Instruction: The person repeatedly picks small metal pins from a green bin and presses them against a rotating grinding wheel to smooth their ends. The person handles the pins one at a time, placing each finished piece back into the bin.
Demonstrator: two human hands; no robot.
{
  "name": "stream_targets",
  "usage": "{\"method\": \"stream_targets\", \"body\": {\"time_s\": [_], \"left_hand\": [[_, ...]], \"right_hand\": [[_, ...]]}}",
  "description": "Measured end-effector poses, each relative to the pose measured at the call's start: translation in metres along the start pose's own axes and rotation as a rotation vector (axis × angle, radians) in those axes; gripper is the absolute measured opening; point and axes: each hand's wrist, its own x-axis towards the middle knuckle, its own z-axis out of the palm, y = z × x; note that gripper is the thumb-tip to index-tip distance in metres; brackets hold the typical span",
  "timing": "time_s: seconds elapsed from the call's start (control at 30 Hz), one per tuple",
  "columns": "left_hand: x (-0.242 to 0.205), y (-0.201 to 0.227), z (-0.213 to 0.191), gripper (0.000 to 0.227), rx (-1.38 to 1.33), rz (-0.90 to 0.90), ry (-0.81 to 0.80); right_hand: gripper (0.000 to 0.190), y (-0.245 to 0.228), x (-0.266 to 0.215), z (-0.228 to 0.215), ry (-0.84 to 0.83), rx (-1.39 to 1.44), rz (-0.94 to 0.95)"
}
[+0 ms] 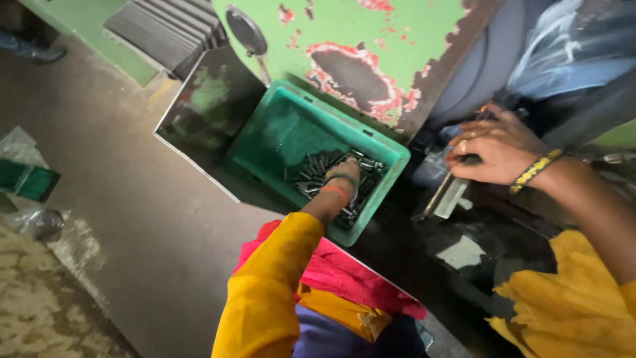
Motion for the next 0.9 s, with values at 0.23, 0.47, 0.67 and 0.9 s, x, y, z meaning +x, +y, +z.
{"method": "stream_targets", "body": {"time_s": [0.23, 0.47, 0.67, 0.9], "left_hand": [[-0.099, -0.003, -0.113, 0.029, -1.82, 0.031, -0.217], [-0.143, 0.016, -0.16, 0.03, -1.969, -0.154, -0.256], [-0.138, 0.041, -0.137, 0.024, -1.352, 0.144, -0.133], [-0.128, 0.041, -0.147, 0.029, -1.763, 0.148, -0.395]], "right_hand": [[0.039, 0.004, 0.003, 0.011, -0.064, -0.109, 0.049], [0.044, 0.007, 0.006, 0.021, -0.208, -0.288, 0.142], [0.041, 0.015, 0.001, 0.021, -0.072, -0.133, 0.031], [0.039, 0.011, 0.0, 0.016, -0.003, -0.045, 0.001]]}}
